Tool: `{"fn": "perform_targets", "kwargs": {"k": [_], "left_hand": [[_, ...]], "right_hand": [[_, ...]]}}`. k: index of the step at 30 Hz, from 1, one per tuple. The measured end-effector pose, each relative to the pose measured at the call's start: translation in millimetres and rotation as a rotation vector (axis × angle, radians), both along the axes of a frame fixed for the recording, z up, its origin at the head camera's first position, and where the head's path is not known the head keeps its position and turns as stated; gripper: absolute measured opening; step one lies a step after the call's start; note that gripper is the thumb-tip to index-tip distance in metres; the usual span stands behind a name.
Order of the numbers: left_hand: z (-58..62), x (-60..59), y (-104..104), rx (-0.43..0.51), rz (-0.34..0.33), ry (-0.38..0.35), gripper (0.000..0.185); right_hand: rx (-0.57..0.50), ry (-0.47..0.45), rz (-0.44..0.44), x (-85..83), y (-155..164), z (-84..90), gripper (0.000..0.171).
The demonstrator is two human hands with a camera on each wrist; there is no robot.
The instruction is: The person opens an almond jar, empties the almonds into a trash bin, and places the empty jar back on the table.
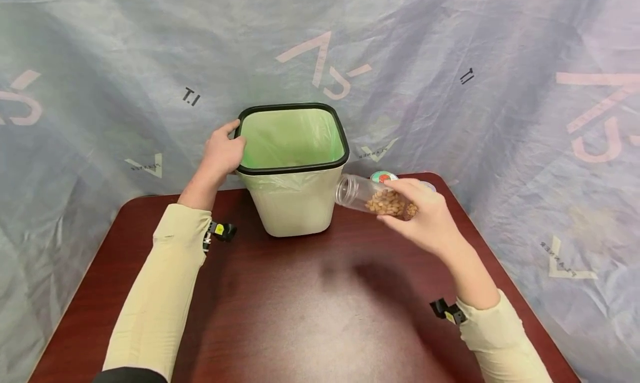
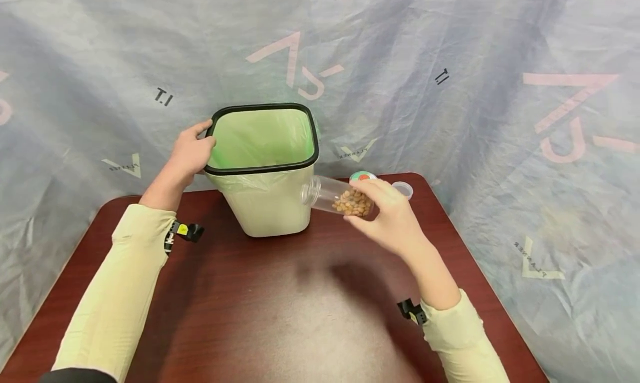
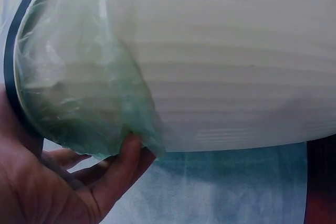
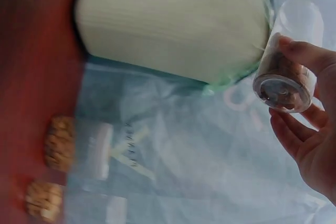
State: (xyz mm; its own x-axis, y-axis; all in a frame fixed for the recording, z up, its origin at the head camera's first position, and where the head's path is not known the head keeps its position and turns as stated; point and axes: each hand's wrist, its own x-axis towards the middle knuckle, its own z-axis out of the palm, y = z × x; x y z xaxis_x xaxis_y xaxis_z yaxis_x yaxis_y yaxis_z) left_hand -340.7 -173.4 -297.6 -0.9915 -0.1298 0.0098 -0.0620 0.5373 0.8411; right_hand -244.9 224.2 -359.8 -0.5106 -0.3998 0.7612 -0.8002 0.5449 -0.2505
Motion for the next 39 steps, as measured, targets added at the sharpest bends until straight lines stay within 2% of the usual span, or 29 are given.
{"fn": "perform_targets", "kwargs": {"k": [10, 17, 23, 29, 34, 39], "left_hand": [[-3.1, -2.5, 0, 0.011, 0.004, 0.015, 0.057], [-5.6, -5.4, 2, 0.023, -0.014, 0.013, 0.056], [-6.0, -6.2, 2, 0.052, -0.007, 0.011, 0.056], [-7.5, -3.3, -2, 0.075, -0.004, 0.007, 0.055], [-8.7, -3.8, -3, 0.067, 0.000, 0.015, 0.055], [-7.5, -3.9, -1, 0.067, 0.006, 0.018, 0.056]], "right_hand": [[0.002, 0.059, -0.010, -20.7, 6, 46.9, 0.059], [-0.017, 0.135, -0.013, -34.9, 4, 79.1, 0.062], [-0.008, 0.108, -0.063, -48.8, -5, 102.8, 0.061], [0.080, 0.077, -0.069, -63.4, -15, 122.8, 0.058], [0.167, 0.056, -0.091, -75.0, -21, 133.8, 0.057], [0.203, 0.046, -0.100, -85.0, -23, 139.9, 0.057]]}}
